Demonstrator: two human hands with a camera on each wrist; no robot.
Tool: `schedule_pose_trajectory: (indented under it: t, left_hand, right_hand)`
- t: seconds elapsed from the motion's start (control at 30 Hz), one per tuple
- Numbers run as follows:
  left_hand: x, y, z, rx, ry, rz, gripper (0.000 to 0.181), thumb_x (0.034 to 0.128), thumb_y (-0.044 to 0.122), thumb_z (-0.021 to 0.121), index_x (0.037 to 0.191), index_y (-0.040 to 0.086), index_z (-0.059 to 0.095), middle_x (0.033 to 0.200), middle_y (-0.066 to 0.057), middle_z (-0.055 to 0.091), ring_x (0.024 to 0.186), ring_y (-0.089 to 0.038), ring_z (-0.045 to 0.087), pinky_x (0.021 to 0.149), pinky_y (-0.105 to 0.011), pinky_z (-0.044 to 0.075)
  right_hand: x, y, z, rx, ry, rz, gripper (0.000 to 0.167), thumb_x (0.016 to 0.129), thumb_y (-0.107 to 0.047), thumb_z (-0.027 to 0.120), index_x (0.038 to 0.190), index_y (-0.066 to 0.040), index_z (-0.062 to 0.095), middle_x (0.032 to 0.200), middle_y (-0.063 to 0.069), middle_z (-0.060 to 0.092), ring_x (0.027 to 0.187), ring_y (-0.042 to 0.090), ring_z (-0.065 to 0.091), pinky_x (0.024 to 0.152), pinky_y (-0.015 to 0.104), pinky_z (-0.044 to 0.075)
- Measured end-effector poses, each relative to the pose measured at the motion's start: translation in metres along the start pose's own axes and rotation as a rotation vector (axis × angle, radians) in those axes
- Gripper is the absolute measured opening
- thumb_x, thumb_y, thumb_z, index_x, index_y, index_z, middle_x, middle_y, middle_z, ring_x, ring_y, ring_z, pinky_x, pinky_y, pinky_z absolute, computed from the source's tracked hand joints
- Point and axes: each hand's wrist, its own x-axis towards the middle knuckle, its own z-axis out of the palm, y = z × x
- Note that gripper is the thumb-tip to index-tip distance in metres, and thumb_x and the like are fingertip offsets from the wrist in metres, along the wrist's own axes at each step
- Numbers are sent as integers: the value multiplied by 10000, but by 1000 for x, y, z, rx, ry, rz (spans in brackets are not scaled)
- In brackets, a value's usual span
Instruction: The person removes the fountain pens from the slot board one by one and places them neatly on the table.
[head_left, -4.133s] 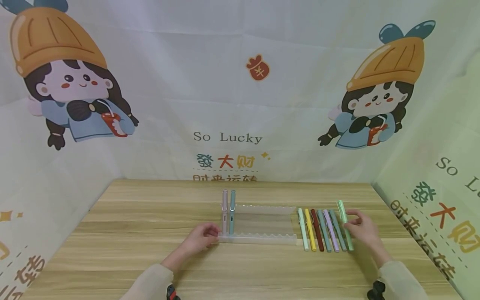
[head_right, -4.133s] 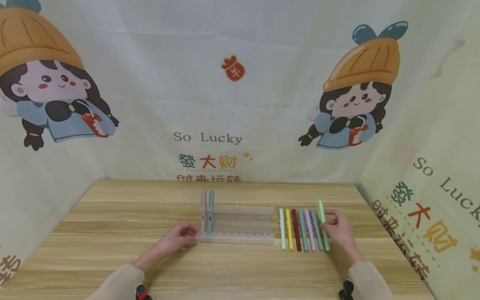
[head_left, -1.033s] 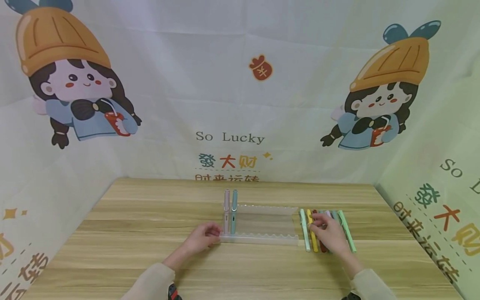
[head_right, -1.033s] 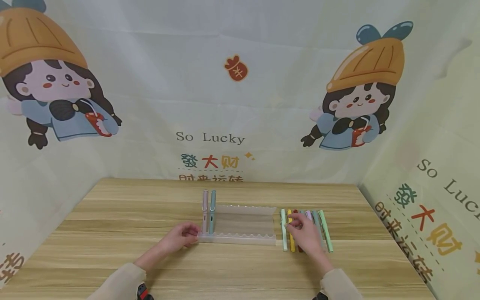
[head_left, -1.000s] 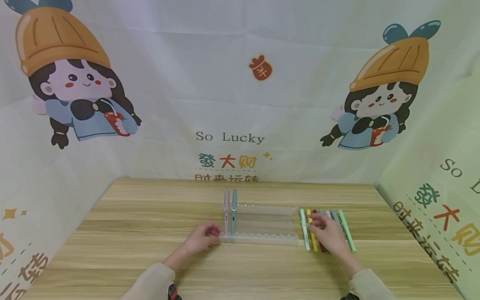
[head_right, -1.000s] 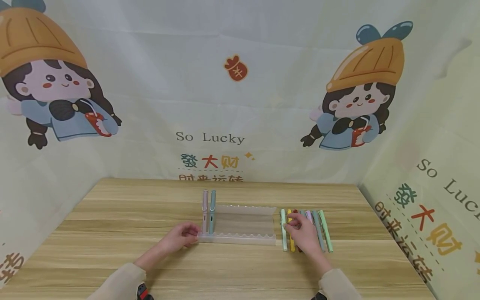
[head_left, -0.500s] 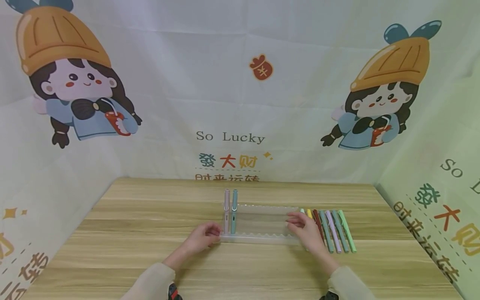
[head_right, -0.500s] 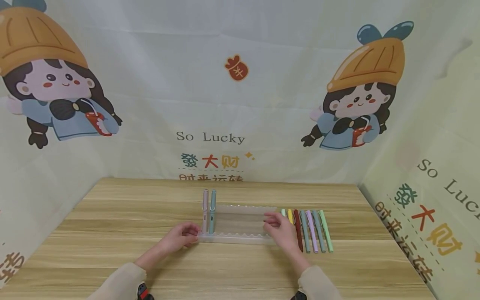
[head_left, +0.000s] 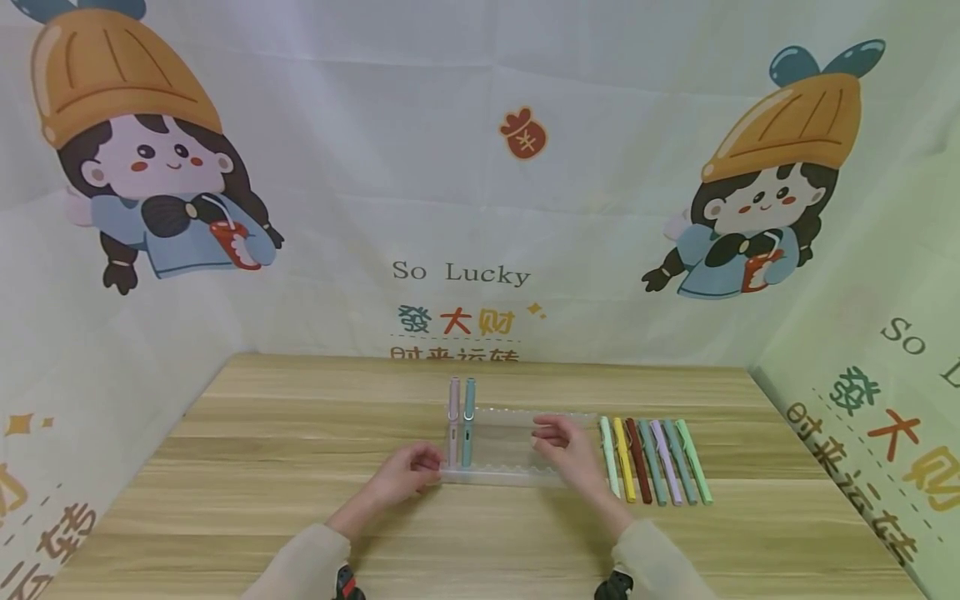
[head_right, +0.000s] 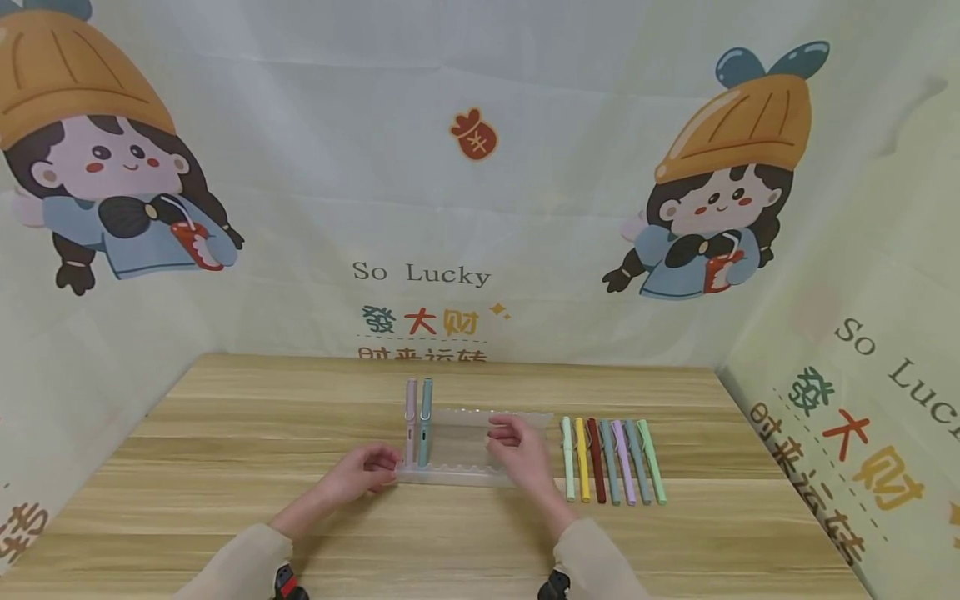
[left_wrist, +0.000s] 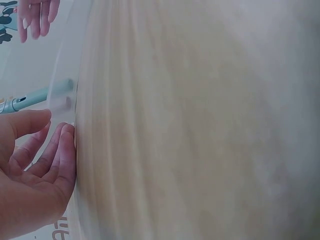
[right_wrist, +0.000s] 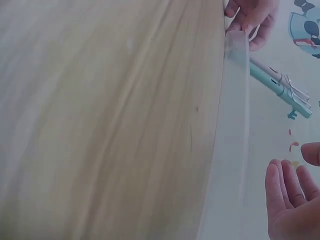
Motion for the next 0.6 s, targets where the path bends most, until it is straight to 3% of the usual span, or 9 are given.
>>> schedule_pose_trajectory:
  t: [0.27, 0.5, 0.6]
  left_hand:
    - [0, 0, 0, -5, 2, 15, 189, 816, -48, 539, 990, -117, 514, 867, -118, 542, 755, -199, 516, 606, -362, 469]
    - [-11, 25, 1, -8, -6, 40, 185, 809, -78, 517, 977, -154, 491, 860, -168, 534, 756, -234, 518, 610, -402, 467]
    - [-13, 29, 1, -7, -7, 38, 185, 810, -78, 515, 977, -154, 491, 859, -168, 533, 755, -228, 518, 612, -397, 468]
  right_hand:
    - [5, -2, 23, 38, -22, 18, 288, 789, 49, 579, 1070, 91, 531, 929, 211, 607, 861, 312, 578, 739, 337, 473]
    - [9, 0, 40, 39, -57, 31, 306, 776, 69, 569, 1076, 98, 520, 922, 225, 605, 832, 303, 585, 712, 329, 480]
    - [11, 0, 46, 53, -70, 34, 325, 771, 67, 568, 1089, 102, 510, 935, 243, 597, 835, 308, 584, 709, 328, 481]
